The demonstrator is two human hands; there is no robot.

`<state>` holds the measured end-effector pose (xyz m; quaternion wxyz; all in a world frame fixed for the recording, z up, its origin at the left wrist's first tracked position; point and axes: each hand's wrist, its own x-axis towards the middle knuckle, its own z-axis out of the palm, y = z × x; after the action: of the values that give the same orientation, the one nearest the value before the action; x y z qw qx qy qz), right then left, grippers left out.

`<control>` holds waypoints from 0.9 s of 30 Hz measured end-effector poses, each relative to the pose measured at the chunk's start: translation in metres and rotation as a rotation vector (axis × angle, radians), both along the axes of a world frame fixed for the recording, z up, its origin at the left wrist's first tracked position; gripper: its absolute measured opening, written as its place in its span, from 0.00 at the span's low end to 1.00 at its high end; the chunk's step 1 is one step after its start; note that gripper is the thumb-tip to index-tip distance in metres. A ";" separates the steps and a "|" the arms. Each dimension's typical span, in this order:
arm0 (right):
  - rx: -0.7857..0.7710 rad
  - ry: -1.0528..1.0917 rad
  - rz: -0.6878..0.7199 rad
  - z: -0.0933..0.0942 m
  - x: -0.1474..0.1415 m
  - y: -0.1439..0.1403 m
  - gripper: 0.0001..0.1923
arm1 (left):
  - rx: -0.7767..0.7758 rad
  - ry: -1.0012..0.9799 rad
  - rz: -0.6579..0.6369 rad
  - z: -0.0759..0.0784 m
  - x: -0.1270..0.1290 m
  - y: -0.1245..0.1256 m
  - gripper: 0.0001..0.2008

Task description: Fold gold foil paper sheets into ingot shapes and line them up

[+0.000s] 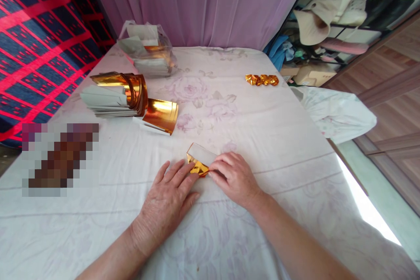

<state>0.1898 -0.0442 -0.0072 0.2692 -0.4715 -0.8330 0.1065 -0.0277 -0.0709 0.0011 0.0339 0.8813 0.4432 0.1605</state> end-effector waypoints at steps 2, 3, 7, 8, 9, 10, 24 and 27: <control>-0.007 0.006 -0.013 0.000 0.000 0.000 0.06 | -0.005 -0.005 0.010 0.000 0.000 0.000 0.17; -0.010 0.008 -0.017 0.000 0.000 0.000 0.06 | -0.006 -0.009 0.013 -0.001 0.000 0.000 0.17; -0.019 0.014 -0.043 0.000 -0.002 -0.001 0.07 | 0.025 -0.025 -0.011 -0.001 -0.002 -0.002 0.18; -0.019 0.016 -0.052 0.000 -0.003 -0.001 0.07 | 0.039 -0.024 -0.024 -0.002 -0.003 -0.002 0.18; -0.021 0.019 -0.061 0.000 -0.004 -0.001 0.07 | 0.049 -0.022 -0.033 -0.002 -0.003 -0.003 0.17; -0.024 0.023 -0.071 0.000 -0.005 -0.002 0.06 | 0.057 -0.017 -0.039 -0.002 -0.004 -0.003 0.17; -0.063 0.042 -0.079 0.001 -0.006 -0.002 0.06 | 0.065 0.086 -0.015 0.001 -0.002 -0.001 0.21; -0.066 0.037 -0.083 0.001 -0.007 -0.002 0.06 | 0.069 0.085 -0.020 0.001 -0.002 -0.001 0.21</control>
<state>0.1829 -0.0467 -0.0067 0.2731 -0.5124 -0.8035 0.1313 -0.0301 -0.0718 0.0020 -0.0137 0.8923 0.4296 0.1378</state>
